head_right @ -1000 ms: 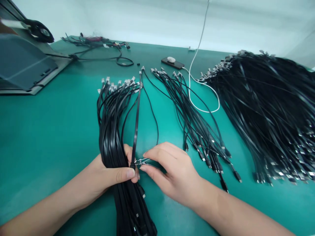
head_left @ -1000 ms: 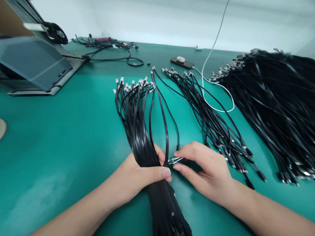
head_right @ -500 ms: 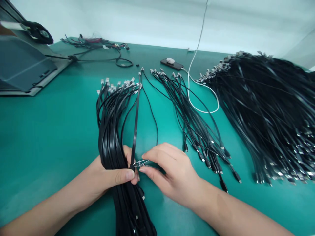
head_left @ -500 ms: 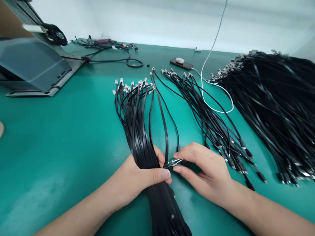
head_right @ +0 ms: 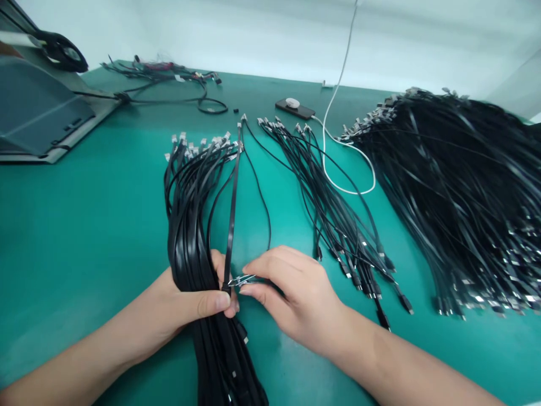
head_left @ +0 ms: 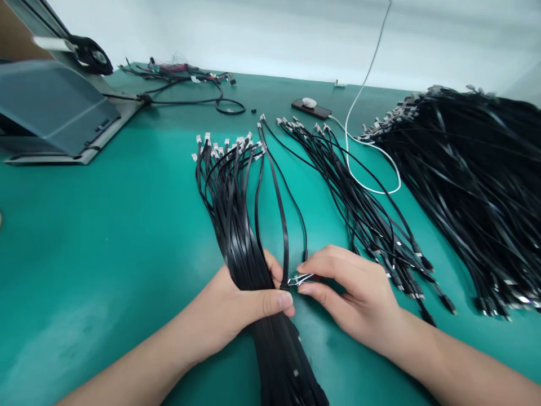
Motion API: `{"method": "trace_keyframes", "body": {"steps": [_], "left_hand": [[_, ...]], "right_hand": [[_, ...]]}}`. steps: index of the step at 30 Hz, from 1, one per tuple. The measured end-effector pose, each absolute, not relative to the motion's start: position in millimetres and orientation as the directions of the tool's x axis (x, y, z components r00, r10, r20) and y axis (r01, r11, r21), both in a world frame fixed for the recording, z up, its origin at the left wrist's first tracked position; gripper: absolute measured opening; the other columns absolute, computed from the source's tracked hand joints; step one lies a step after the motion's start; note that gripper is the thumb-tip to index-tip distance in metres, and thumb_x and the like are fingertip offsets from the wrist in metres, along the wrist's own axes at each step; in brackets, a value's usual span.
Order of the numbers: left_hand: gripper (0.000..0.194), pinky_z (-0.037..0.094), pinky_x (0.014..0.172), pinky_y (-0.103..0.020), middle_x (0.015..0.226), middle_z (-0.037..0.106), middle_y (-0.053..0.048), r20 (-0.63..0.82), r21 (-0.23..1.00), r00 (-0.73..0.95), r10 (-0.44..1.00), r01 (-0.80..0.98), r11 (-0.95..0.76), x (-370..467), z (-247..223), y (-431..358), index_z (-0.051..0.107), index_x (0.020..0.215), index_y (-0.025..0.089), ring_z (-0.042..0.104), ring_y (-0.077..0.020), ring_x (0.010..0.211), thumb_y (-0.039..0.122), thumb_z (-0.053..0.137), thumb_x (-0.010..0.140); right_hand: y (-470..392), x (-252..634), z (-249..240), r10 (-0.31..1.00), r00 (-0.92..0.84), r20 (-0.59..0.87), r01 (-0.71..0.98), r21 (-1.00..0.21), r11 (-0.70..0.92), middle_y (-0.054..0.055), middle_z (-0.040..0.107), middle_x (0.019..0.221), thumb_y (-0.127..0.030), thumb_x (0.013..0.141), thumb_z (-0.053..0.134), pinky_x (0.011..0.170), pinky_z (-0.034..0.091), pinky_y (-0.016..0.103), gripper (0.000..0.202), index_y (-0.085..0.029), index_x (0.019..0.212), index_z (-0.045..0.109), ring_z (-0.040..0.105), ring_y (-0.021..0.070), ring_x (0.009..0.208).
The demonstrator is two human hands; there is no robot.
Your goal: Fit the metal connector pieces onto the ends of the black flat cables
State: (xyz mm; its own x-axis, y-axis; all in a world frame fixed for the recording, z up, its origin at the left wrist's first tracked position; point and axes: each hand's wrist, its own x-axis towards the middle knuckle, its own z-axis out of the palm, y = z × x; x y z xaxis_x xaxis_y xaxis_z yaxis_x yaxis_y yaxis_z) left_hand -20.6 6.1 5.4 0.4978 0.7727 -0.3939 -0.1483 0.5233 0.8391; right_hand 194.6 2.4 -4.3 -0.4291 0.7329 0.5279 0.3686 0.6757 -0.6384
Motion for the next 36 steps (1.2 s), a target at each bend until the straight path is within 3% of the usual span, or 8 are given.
{"method": "trace_keyframes", "body": {"steps": [8,12,16,20,23,27,30,36], "left_hand": [[0.029,0.052,0.068,-0.026,0.07,0.07,0.002,-0.385,0.841,0.479,0.789,-0.17,0.513,-20.0,4.2,5.1,0.059,0.084,0.019,0.068,-0.0151,0.07,0.025,0.085,0.073],[0.028,0.052,0.066,-0.025,0.069,0.068,0.003,-0.383,0.854,0.466,0.798,-0.152,0.498,-18.9,4.1,4.2,0.065,0.089,0.018,0.067,-0.0141,0.067,0.029,0.085,0.073],[0.025,0.051,0.066,-0.024,0.068,0.068,0.002,-0.401,0.862,0.457,0.794,-0.105,0.495,-18.1,5.6,5.4,0.066,0.09,0.018,0.064,-0.0141,0.067,0.028,0.083,0.075],[0.014,0.051,0.072,-0.029,0.075,0.072,-0.002,-0.325,0.899,0.558,0.764,-0.068,0.432,-18.4,4.3,9.0,0.067,0.083,0.017,0.064,-0.0178,0.076,0.029,0.076,0.081],[0.016,0.051,0.078,-0.034,0.079,0.073,-0.006,-0.285,0.917,0.598,0.749,-0.057,0.395,-19.4,0.8,10.8,0.066,0.079,0.017,0.066,-0.0223,0.083,0.031,0.072,0.083],[0.024,0.048,0.073,-0.03,0.078,0.071,-0.003,-0.335,0.908,0.571,0.749,-0.016,0.418,-21.3,-1.8,10.7,0.066,0.09,0.017,0.063,-0.0181,0.074,0.035,0.078,0.079],[0.029,0.05,0.071,-0.029,0.081,0.071,-0.003,-0.368,0.88,0.559,0.743,-0.048,0.472,-21.8,0.1,9.0,0.066,0.09,0.016,0.063,-0.0163,0.074,0.035,0.083,0.075],[0.028,0.053,0.067,-0.027,0.076,0.073,-0.003,-0.356,0.864,0.544,0.76,-0.119,0.49,-20.3,5.7,6.2,0.071,0.099,0.016,0.068,-0.0167,0.071,0.033,0.081,0.078]], "right_hand": [[4.3,194.2,-2.6,0.774,-0.389,0.499,0.394,-0.67,0.629,0.002,0.071,0.087,-0.018,0.092,0.07,0.071,0.053,0.023,0.011,-0.018,0.102,0.066,0.067,0.0121,0.077],[5.3,195.6,-3.3,0.838,-0.293,0.459,0.286,-0.795,0.535,0.003,0.068,0.093,-0.021,0.092,0.069,0.073,0.055,0.026,0.015,-0.021,0.107,0.067,0.065,0.013,0.078],[4.2,191.8,-0.2,0.904,-0.369,0.214,-0.117,-0.976,0.183,0.011,0.059,0.13,-0.029,0.093,0.068,0.073,0.059,0.029,0.013,-0.022,0.104,0.068,0.066,0.0112,0.079],[1.9,183.8,-1.1,0.862,-0.506,0.04,-0.305,-0.943,-0.135,0.013,0.052,0.144,-0.033,0.089,0.074,0.067,0.058,0.027,0.018,-0.019,0.1,0.069,0.065,0.006,0.066],[0.3,179.1,-3.2,0.846,-0.531,-0.048,-0.384,-0.877,-0.29,0.013,0.059,0.137,-0.035,0.087,0.075,0.07,0.059,0.031,0.022,-0.019,0.099,0.067,0.062,0.0049,0.059],[0.5,178.1,-0.5,0.815,-0.578,-0.044,-0.512,-0.758,-0.404,0.008,0.07,0.113,-0.035,0.09,0.073,0.074,0.057,0.028,0.02,-0.019,0.098,0.065,0.059,0.0033,0.056],[2.2,179.7,2.1,0.826,-0.563,-0.025,-0.574,-0.707,-0.413,0.005,0.071,0.096,-0.034,0.093,0.069,0.075,0.057,0.024,0.017,-0.018,0.098,0.064,0.066,0.0077,0.069],[3.6,180.9,2.0,0.87,-0.492,-0.045,-0.57,-0.738,-0.36,0.004,0.069,0.094,-0.033,0.095,0.066,0.074,0.056,0.019,0.015,-0.018,0.097,0.064,0.067,0.0083,0.074]]}}
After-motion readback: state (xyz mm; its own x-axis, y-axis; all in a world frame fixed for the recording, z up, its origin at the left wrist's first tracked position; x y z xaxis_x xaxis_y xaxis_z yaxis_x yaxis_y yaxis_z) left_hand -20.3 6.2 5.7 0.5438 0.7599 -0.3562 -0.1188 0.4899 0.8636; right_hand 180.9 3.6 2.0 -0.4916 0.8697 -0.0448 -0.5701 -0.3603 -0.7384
